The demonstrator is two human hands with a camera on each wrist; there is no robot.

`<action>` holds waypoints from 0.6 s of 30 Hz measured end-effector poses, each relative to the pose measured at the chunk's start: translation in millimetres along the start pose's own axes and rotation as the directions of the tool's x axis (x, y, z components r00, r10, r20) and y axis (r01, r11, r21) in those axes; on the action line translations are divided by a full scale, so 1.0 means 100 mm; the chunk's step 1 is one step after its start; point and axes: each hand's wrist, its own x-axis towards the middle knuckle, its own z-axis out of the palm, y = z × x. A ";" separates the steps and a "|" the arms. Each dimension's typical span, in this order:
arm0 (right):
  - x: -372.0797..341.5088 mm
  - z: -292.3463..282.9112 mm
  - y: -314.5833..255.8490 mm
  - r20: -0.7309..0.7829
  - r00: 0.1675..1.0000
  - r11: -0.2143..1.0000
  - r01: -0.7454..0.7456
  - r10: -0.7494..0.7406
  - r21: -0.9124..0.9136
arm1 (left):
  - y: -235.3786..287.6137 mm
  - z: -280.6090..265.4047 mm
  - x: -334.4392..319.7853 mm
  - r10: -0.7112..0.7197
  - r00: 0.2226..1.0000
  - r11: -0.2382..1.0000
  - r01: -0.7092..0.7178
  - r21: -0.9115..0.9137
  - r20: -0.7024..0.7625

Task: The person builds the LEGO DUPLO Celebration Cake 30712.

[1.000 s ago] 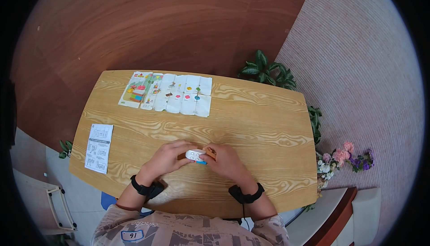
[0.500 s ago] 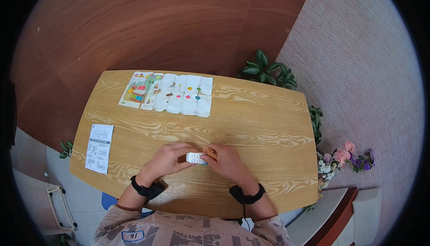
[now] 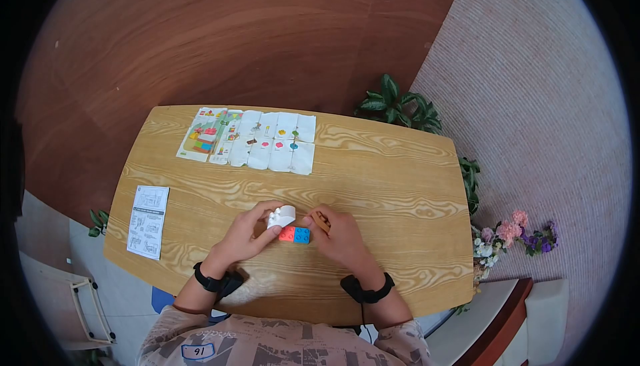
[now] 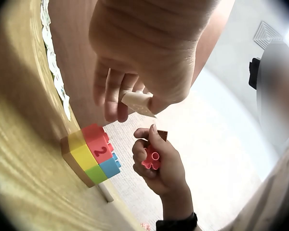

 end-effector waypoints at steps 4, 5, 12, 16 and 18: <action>0.02 0.04 0.03 -0.062 0.996 0.998 0.056 -0.058 -0.025 | 0.06 -0.06 0.00 -0.078 0.995 0.993 0.083 -0.088 0.061; 0.03 0.04 0.01 -0.047 0.995 0.989 0.079 -0.086 -0.123 | -0.01 -0.03 0.00 -0.027 0.999 0.993 0.030 -0.117 0.021; 0.01 0.16 -0.02 0.107 0.983 0.901 0.180 -0.150 -0.394 | -0.22 0.00 -0.04 -0.030 0.999 0.953 0.034 -0.302 0.019; 0.03 0.25 -0.03 0.214 0.972 0.830 0.201 -0.100 -0.520 | -0.19 0.00 -0.04 0.033 0.999 0.971 -0.023 -0.238 0.034; 0.05 0.29 -0.12 0.219 0.973 0.812 0.190 -0.078 -0.552 | -0.07 0.00 -0.04 -0.004 0.999 0.980 0.012 -0.198 0.042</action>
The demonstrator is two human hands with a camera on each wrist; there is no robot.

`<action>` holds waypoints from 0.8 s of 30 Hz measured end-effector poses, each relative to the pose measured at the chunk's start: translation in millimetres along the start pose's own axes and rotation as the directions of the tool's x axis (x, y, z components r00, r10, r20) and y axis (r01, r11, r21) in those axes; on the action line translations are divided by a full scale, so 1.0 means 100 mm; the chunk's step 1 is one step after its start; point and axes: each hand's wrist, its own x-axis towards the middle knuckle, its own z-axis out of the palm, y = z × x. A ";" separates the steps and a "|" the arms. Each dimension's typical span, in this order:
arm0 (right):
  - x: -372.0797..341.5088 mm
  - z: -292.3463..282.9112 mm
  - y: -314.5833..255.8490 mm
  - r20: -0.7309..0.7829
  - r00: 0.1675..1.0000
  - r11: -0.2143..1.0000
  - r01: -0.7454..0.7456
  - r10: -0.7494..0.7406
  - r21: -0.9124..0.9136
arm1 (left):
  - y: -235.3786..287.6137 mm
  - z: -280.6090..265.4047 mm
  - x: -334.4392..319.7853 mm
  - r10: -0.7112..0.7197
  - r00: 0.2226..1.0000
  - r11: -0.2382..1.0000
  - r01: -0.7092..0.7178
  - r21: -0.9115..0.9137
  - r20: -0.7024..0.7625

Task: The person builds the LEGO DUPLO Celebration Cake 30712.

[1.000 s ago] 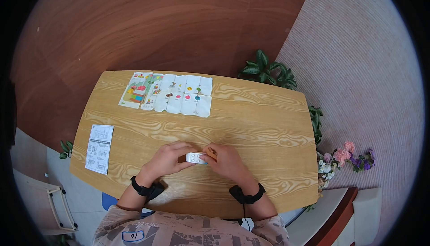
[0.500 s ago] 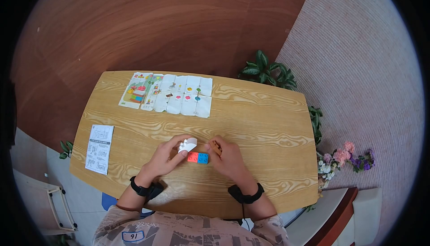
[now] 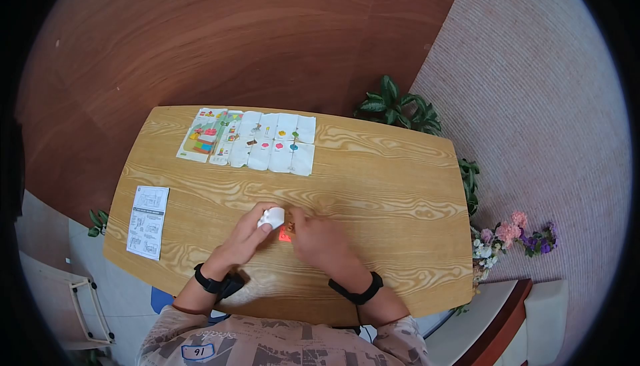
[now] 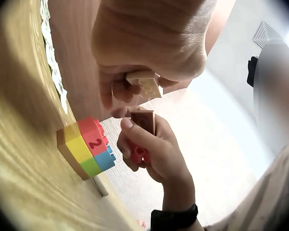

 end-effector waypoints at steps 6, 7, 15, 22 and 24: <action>0.01 -0.07 -0.14 -0.016 0.996 0.995 0.092 -0.092 0.028 | 0.08 0.07 0.01 0.059 0.998 0.989 -0.062 0.131 0.026; 0.01 -0.08 -0.15 -0.017 0.993 0.993 0.116 -0.115 0.025 | 0.09 0.07 0.01 0.082 0.996 0.982 -0.084 0.169 0.017; 0.01 0.03 -0.06 -0.025 0.988 0.988 0.150 -0.149 0.022 | 0.07 0.04 0.04 0.036 0.998 0.988 -0.042 0.151 0.042; -0.01 0.06 0.01 -0.070 0.996 0.995 0.064 -0.059 0.079 | 0.01 0.06 0.03 -0.045 0.999 0.998 0.045 0.039 0.005; -0.04 -0.07 -0.01 -0.068 0.997 0.995 0.032 -0.025 0.093 | 0.06 0.03 0.03 -0.039 0.999 0.998 0.041 0.053 -0.037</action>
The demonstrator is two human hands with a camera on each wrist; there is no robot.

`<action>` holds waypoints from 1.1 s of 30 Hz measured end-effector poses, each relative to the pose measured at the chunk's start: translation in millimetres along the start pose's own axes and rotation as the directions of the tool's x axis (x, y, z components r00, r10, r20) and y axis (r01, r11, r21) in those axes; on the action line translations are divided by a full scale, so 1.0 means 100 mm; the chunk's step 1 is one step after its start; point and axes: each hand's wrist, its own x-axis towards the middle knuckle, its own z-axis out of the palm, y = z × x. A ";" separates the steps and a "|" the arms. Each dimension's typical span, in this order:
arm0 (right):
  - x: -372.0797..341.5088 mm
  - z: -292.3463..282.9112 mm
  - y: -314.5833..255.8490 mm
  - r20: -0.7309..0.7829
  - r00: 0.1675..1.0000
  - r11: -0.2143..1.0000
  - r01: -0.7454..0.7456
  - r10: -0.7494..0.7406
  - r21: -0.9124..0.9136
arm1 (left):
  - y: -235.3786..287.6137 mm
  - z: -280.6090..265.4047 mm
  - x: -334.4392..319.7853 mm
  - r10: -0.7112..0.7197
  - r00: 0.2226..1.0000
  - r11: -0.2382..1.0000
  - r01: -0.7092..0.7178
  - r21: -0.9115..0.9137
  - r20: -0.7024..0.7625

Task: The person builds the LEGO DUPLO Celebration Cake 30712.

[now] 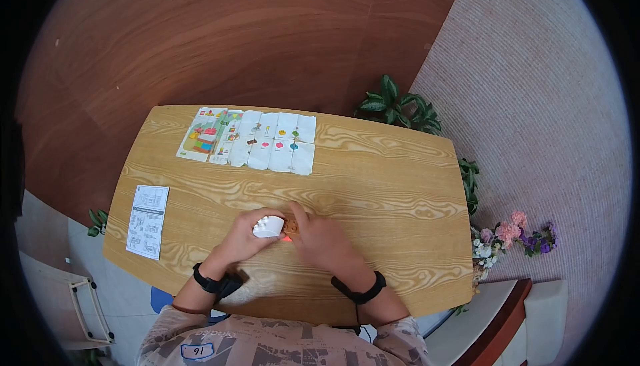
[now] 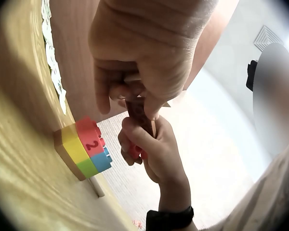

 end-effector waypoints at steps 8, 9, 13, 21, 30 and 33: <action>-0.01 -0.09 0.12 -0.001 1.000 0.998 0.028 -0.028 0.056 | -0.07 -0.09 0.04 0.021 1.000 0.976 -0.023 0.217 0.012; 0.00 -0.08 0.15 0.053 0.998 0.999 0.018 -0.020 0.043 | -0.08 -0.08 0.04 0.026 0.999 0.967 -0.032 0.251 0.028; 0.01 -0.05 0.19 0.130 0.991 1.000 0.011 -0.015 0.029 | -0.14 -0.06 0.05 0.039 0.996 0.915 -0.069 0.397 0.082; 0.00 -0.03 0.20 0.141 0.990 1.000 0.003 -0.006 0.017 | -0.09 -0.10 0.04 -0.009 0.990 0.879 -0.059 0.473 0.141; -0.11 -0.08 0.26 0.110 0.993 0.999 0.035 -0.037 0.021 | -0.11 -0.04 0.03 0.077 0.979 0.887 -0.154 0.434 0.190; -0.14 -0.04 0.31 0.098 0.994 0.999 0.044 -0.044 0.001 | -0.13 -0.03 0.03 0.083 0.974 0.886 -0.169 0.432 0.212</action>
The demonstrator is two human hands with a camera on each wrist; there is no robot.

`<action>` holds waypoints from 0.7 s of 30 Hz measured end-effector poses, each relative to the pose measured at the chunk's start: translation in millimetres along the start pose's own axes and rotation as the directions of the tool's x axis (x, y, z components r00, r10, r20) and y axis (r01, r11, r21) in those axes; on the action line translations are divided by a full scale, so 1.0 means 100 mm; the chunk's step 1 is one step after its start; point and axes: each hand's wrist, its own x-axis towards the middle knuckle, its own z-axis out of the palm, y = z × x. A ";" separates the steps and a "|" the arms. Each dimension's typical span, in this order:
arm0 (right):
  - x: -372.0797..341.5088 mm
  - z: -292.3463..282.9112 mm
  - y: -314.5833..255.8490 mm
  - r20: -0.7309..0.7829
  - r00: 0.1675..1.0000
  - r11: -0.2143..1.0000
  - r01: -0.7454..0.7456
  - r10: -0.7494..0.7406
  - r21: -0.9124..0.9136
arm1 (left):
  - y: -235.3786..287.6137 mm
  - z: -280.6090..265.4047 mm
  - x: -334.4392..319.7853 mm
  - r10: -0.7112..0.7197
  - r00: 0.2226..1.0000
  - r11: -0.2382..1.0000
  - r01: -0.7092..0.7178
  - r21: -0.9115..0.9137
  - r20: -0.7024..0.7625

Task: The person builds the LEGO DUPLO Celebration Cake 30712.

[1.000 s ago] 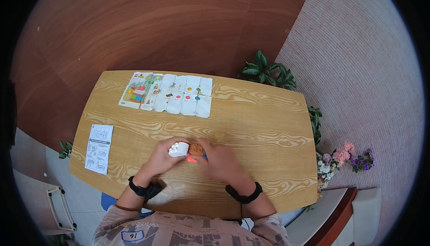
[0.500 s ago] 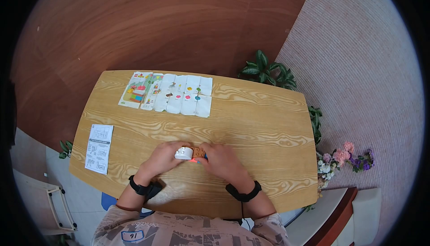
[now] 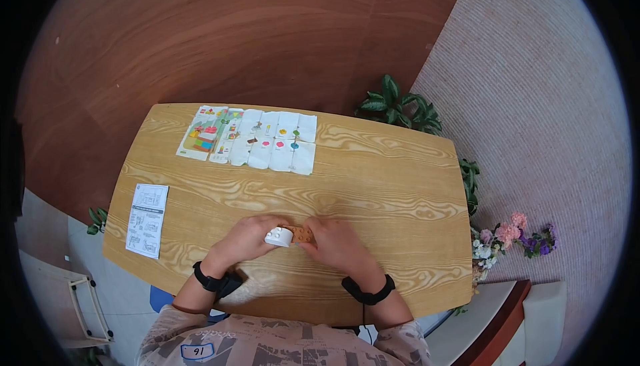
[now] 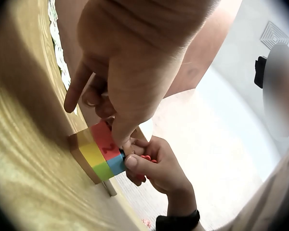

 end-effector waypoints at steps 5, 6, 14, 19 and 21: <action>-0.02 0.04 0.02 -0.001 1.000 0.999 0.001 -0.001 -0.037 | 0.01 -0.02 0.01 0.002 1.000 1.000 -0.002 0.011 0.024; -0.02 0.04 0.02 0.018 1.000 0.998 -0.007 0.008 -0.057 | 0.02 -0.03 0.01 -0.002 1.000 1.000 0.002 0.017 0.028; -0.03 0.05 0.02 0.019 1.000 0.997 0.006 -0.004 -0.072 | 0.02 -0.03 0.02 0.020 0.999 0.999 -0.021 0.029 0.030; -0.02 0.02 0.02 0.036 0.999 0.998 -0.017 0.019 -0.059 | 0.03 -0.04 0.02 0.029 0.999 0.998 -0.031 0.063 0.032; -0.03 0.04 0.04 0.029 1.000 0.998 -0.006 0.008 -0.061 | 0.08 -0.10 0.03 0.025 0.999 0.999 -0.024 0.034 -0.040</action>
